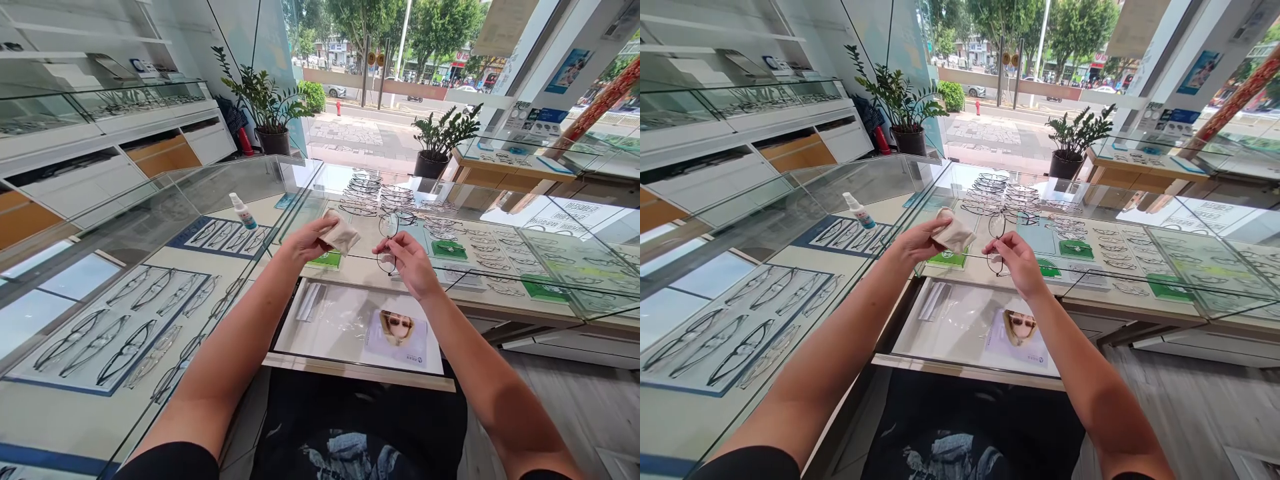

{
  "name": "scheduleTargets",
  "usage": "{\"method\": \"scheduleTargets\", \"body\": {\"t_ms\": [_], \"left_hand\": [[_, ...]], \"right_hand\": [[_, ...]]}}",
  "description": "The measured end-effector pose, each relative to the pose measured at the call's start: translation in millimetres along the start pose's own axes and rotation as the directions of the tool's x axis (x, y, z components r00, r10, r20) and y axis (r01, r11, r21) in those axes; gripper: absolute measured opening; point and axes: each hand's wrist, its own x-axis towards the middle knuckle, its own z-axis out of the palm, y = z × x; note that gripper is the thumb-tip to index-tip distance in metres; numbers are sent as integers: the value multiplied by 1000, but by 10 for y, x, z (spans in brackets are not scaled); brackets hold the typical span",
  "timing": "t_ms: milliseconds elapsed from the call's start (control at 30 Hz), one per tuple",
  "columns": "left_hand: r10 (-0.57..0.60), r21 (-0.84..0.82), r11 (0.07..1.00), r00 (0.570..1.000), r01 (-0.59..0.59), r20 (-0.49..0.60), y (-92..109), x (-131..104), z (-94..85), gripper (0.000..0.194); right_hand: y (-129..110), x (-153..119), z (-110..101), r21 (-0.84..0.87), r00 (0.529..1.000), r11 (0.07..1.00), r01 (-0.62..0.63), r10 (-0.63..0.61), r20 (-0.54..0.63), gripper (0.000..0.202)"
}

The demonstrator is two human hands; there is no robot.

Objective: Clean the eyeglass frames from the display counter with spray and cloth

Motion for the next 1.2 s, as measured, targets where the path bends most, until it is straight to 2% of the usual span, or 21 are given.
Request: {"method": "scheduleTargets", "body": {"t_ms": [100, 200, 400, 667, 900, 1100, 1200], "left_hand": [[-95, 49, 995, 992, 91, 85, -112, -122, 139, 20], [-130, 74, 990, 968, 117, 213, -231, -171, 216, 25], [-112, 99, 992, 925, 81, 363, -356, -211, 264, 31], [-115, 140, 989, 878, 55, 465, -426, -263, 256, 37], [-55, 68, 997, 881, 26, 469, -457, -312, 369, 65], [-66, 24, 998, 925, 61, 374, -433, -300, 383, 53], [-85, 22, 996, 924, 82, 373, -408, -280, 381, 56]], "right_hand": [[-24, 4, -1, 4, 999, 999, 40, -40, -9, 47], [-34, 6, -1, -23, 997, 997, 69, -69, -16, 45], [-30, -4, 7, -59, 997, 995, 81, -81, -4, 44], [-16, 7, 7, -56, 991, 990, 128, -129, -22, 40], [-19, 12, 25, -64, 989, 988, 137, -141, -52, 41], [-19, 12, 26, -90, 991, 989, 115, -121, -63, 43], [-7, 16, 7, -97, 990, 988, 122, -128, -61, 41]]}}
